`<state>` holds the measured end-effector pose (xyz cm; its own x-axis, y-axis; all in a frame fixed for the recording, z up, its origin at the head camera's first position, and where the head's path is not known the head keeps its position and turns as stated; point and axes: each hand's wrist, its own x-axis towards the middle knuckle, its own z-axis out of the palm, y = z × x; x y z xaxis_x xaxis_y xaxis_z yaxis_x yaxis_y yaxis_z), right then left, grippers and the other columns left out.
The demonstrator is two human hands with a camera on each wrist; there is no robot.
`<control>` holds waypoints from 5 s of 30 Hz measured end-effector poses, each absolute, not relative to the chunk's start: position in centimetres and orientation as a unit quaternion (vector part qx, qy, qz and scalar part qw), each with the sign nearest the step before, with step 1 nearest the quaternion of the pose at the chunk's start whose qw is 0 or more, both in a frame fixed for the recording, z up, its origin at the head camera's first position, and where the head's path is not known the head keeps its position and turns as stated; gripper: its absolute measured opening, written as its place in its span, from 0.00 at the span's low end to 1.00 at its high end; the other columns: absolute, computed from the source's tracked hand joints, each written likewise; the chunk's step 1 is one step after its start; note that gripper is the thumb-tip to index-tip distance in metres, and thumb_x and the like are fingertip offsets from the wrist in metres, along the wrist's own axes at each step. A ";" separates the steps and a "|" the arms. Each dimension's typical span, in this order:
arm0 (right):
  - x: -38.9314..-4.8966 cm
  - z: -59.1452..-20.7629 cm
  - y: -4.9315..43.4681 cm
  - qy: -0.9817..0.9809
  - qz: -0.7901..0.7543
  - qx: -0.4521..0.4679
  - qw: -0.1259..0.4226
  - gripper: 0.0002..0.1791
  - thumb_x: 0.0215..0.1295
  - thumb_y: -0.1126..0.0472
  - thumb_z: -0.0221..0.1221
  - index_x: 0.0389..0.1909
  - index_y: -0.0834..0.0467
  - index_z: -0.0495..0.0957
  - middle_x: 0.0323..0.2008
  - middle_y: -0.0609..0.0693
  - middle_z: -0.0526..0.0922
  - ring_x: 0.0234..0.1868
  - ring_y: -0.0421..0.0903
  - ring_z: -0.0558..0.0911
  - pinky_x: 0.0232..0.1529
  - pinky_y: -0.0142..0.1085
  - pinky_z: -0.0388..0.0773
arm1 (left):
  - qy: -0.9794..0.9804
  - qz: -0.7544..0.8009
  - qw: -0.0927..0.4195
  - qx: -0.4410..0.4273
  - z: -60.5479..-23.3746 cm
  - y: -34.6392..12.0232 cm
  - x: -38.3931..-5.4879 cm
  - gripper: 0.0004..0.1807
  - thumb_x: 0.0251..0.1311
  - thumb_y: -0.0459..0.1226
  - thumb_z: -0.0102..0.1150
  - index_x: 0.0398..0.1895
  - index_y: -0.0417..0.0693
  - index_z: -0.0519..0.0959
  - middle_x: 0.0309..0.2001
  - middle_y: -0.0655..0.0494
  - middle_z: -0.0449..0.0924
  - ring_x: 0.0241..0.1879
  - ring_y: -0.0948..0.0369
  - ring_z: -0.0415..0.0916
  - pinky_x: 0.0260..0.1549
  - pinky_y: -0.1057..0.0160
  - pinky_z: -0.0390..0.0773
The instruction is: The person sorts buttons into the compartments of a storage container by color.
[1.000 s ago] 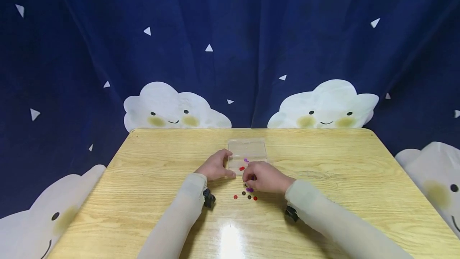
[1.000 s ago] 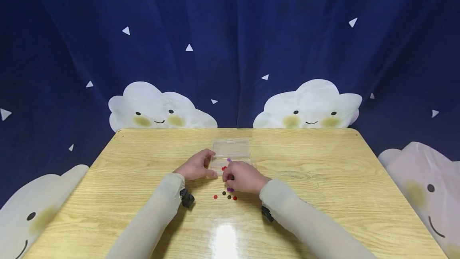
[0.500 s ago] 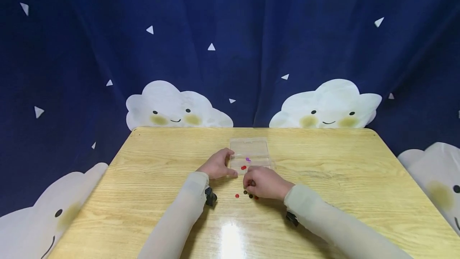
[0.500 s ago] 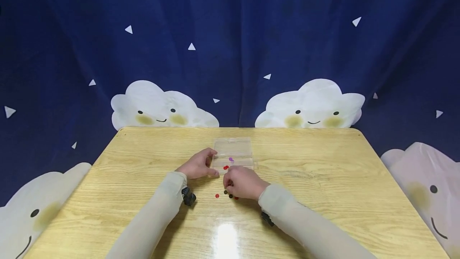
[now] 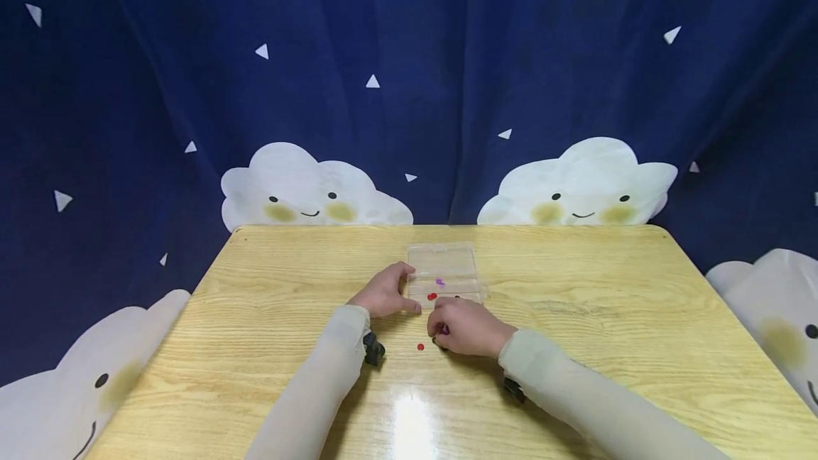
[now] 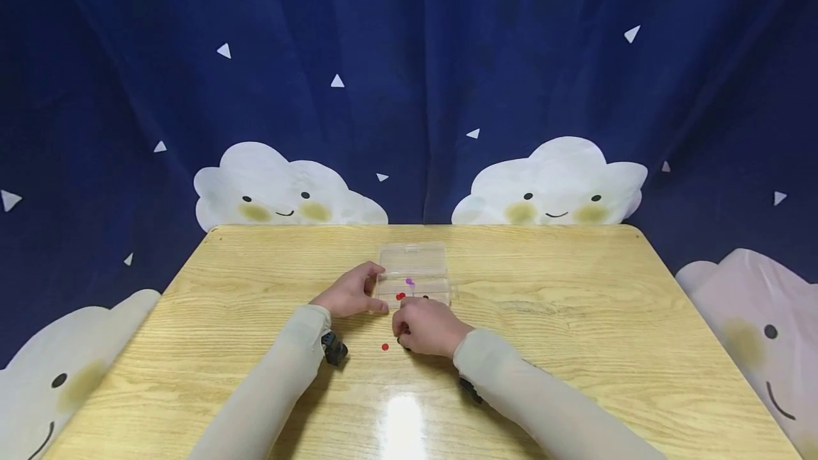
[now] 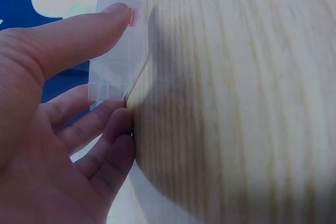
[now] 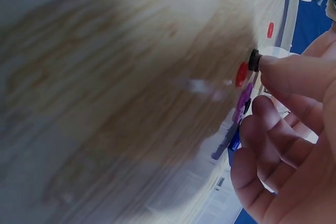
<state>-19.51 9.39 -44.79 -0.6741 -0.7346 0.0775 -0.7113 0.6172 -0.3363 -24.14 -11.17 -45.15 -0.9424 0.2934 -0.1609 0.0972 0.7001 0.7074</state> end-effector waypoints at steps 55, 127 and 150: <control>-20.0 -44.8 9.6 0.893 -0.215 -0.392 0.052 0.03 0.60 0.62 0.67 0.30 0.50 0.87 0.31 0.41 0.81 0.30 0.32 0.75 0.37 0.29 0.76 | 0.909 0.375 0.138 0.118 -45.1 -11.5 -24.0 0.42 0.51 0.42 0.76 0.69 0.46 0.67 0.61 0.46 0.72 0.56 0.52 0.71 0.58 0.50 0.73; -24.8 -43.1 12.9 0.933 -0.265 -0.242 -0.024 0.04 0.63 0.63 0.65 0.34 0.53 0.88 0.35 0.47 0.87 0.42 0.46 0.84 0.54 0.46 0.80 | 0.913 0.369 0.140 0.107 -45.2 -11.2 -24.1 0.42 0.49 0.41 0.77 0.69 0.46 0.67 0.62 0.47 0.72 0.48 0.56 0.69 0.55 0.53 0.73; -24.8 -44.3 13.4 0.935 -0.265 -0.236 -0.006 0.06 0.63 0.66 0.63 0.34 0.55 0.88 0.33 0.47 0.86 0.35 0.40 0.80 0.44 0.40 0.80 | 0.912 0.371 0.140 0.108 -45.1 -11.1 -24.0 0.43 0.49 0.40 0.77 0.69 0.46 0.67 0.61 0.48 0.72 0.47 0.55 0.69 0.55 0.53 0.73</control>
<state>-24.82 13.44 -44.32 -0.8885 -0.4382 0.1359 -0.4444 0.7480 -0.4929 -23.99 -11.14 -45.14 -0.9374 0.3012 -0.1747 0.0938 0.7015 0.7065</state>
